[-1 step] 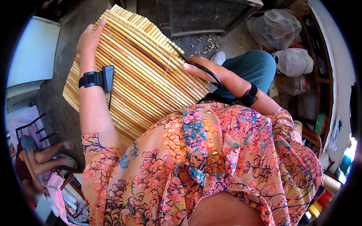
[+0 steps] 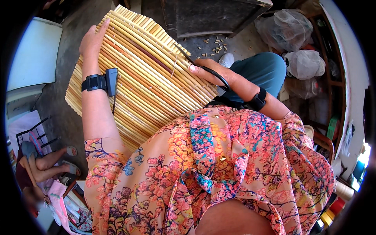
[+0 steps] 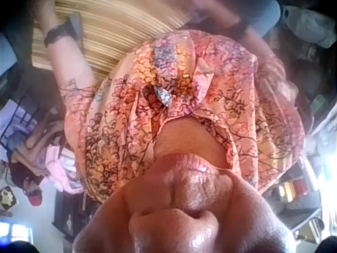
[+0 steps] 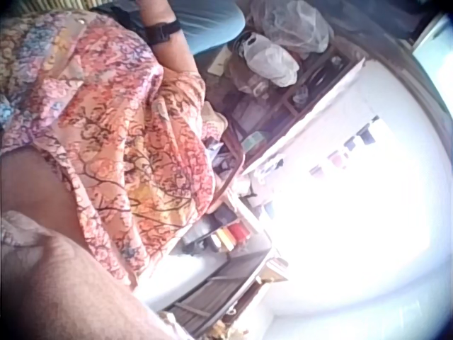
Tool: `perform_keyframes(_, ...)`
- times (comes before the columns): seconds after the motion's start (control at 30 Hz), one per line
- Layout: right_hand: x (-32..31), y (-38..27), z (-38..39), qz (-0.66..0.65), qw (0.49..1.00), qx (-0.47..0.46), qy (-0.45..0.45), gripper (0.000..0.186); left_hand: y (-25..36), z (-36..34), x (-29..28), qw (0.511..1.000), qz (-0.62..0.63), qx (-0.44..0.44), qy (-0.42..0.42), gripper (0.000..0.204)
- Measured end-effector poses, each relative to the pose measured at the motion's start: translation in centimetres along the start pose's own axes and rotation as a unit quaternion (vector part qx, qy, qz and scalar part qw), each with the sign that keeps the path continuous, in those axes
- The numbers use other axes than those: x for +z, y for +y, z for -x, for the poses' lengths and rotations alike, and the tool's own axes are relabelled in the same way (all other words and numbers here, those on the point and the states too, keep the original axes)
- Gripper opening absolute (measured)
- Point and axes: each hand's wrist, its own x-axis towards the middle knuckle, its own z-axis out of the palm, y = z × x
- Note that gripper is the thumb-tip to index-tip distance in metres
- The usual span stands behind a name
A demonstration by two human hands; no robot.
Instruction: The person cuts a string using scissors and then proceeds to trim the edges of a small bamboo mat using the same tool while holding the mat by hand.
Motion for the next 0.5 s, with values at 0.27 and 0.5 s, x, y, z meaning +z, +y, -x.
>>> perform_keyframes(0.27, 0.3, 0.0, 0.5, -0.019, 0.999, 0.034, 0.037, 0.066, -1.0, -0.4, 0.3, 1.000, 0.002, -0.008, -0.009, 0.081)
perform_keyframes(0.5, 0.4, 0.4, -0.2, -0.036, 0.999, 0.003, 0.021, 0.069, -0.7, -0.2, 0.1, 1.000, -0.008, -0.012, -0.012, 0.080)
